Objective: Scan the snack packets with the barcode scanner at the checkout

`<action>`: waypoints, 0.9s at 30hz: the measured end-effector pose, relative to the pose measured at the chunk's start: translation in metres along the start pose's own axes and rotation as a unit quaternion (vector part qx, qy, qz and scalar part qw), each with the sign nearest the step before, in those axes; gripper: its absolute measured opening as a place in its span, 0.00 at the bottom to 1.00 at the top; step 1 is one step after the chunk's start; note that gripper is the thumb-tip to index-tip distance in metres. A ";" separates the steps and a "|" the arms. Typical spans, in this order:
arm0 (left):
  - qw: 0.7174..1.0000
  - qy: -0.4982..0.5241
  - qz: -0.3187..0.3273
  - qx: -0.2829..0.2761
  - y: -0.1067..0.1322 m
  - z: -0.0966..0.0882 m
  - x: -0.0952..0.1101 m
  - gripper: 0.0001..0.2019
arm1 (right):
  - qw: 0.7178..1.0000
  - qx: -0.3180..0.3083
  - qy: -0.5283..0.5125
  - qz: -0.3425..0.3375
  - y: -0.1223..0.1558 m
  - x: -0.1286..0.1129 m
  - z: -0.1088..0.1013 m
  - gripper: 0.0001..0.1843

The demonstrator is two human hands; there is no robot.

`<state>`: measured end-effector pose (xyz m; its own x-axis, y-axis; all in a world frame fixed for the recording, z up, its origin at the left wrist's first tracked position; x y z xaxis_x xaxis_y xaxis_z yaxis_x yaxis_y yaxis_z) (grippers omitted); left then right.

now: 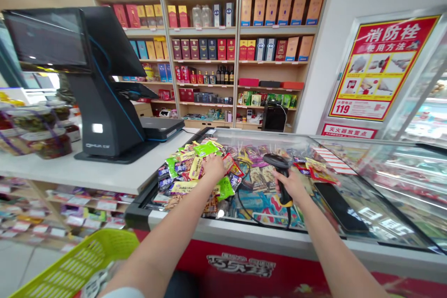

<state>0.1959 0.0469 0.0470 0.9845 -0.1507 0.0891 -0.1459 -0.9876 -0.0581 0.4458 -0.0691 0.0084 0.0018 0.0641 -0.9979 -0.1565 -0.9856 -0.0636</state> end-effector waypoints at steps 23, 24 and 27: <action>0.600 0.786 0.048 0.137 -0.071 0.055 0.026 0.15 | 0.991 -0.128 -0.033 0.022 -0.043 -0.013 0.056 0.21; 0.612 0.776 0.049 0.142 -0.072 0.057 0.024 0.14 | 0.991 -0.131 -0.027 0.029 -0.042 -0.007 0.056 0.21; 0.647 0.742 0.055 0.168 -0.071 0.056 0.019 0.12 | 0.989 -0.137 -0.014 0.045 -0.036 0.004 0.054 0.21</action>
<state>0.2308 0.1162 -0.0032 -0.2427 -0.3413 0.9081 0.0666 -0.9397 -0.3354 0.3979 -0.0249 0.0068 -0.0279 -0.0258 -0.9993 0.1190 -0.9926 0.0223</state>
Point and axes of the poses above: each hand's wrist, its own y-axis away from the middle knuckle, its own z-axis out of the palm, x = y × z, the point moved 7 cm from there along -y, towards the middle knuckle, and after that the axes turned 10 degrees about -x, right-handed, at the moved point
